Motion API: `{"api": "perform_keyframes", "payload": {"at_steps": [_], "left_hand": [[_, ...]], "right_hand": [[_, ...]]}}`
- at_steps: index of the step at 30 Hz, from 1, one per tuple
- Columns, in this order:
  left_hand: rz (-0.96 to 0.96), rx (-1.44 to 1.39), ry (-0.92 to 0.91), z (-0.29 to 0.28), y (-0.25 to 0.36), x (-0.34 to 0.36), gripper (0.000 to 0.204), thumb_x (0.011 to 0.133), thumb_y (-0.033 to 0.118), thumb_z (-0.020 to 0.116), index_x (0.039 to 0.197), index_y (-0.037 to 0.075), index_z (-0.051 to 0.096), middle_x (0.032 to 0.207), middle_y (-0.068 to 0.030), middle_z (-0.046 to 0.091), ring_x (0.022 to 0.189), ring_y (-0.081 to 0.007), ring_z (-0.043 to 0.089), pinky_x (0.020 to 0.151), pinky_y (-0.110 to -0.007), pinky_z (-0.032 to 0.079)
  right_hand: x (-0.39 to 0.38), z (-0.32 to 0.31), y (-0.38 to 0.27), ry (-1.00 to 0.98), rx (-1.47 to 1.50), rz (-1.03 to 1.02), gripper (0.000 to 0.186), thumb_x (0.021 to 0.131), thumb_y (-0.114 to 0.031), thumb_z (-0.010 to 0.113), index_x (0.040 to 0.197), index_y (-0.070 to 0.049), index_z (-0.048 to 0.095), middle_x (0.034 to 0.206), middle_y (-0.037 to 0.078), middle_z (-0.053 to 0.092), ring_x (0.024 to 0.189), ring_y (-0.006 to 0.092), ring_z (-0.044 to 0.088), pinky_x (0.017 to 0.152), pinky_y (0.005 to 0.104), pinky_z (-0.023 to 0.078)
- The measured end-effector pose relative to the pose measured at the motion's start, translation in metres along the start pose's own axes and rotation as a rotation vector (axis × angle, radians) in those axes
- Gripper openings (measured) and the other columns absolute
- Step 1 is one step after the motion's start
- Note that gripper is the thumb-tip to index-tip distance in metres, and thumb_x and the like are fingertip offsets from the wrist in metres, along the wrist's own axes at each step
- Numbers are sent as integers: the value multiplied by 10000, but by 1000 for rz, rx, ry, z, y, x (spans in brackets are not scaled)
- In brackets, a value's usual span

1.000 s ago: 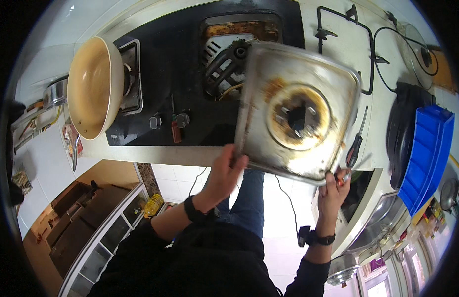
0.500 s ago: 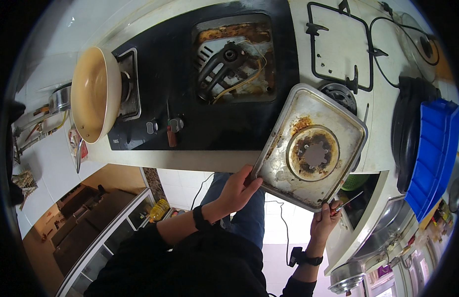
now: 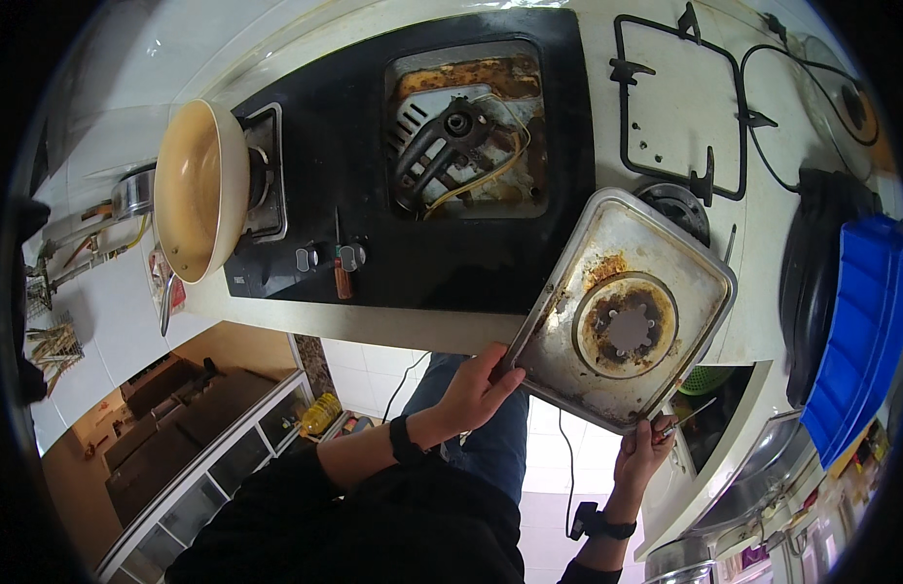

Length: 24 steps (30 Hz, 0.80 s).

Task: The person uses a screwdriver to remove screws from a gas stove burner grate, then lifts the grate and burner cap. They continue unscrewing and removing the burner base, exposing the internal burner assembly. The person briefly walks away to retrieve another screwdriver and returns to continue disassembly.

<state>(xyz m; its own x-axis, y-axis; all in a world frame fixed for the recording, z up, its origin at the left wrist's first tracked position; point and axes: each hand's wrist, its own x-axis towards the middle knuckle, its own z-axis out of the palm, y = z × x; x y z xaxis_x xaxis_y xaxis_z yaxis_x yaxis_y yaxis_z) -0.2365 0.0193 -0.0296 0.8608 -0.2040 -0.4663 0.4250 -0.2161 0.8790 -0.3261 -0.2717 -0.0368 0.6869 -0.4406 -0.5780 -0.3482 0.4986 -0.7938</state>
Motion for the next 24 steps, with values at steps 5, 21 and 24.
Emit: {"api": "perform_keyframes", "payload": {"at_steps": [5,21,24], "left_hand": [[-58,40,-71,3,-2,-5,242,1021,197,629,1165,27,535,735,-107,578,609,-222,573,571,-337,438],[-12,110,-146,13,-6,-5,351,1006,190,637,1301,26,542,771,-114,628,633,-237,612,604,-329,490],[29,104,-152,15,1,4,302,1005,190,643,1242,20,564,756,-88,607,633,-190,585,599,-315,475]], "right_hand": [[-9,-16,4,69,-40,45,321,953,92,603,957,-148,390,809,-53,378,540,33,317,445,207,297],[-28,-39,16,93,-32,71,336,932,113,596,938,-144,379,828,-38,393,522,35,341,424,217,283],[-18,-39,11,112,-64,2,324,938,99,604,956,-147,394,836,-40,408,521,35,343,422,220,283]]}}
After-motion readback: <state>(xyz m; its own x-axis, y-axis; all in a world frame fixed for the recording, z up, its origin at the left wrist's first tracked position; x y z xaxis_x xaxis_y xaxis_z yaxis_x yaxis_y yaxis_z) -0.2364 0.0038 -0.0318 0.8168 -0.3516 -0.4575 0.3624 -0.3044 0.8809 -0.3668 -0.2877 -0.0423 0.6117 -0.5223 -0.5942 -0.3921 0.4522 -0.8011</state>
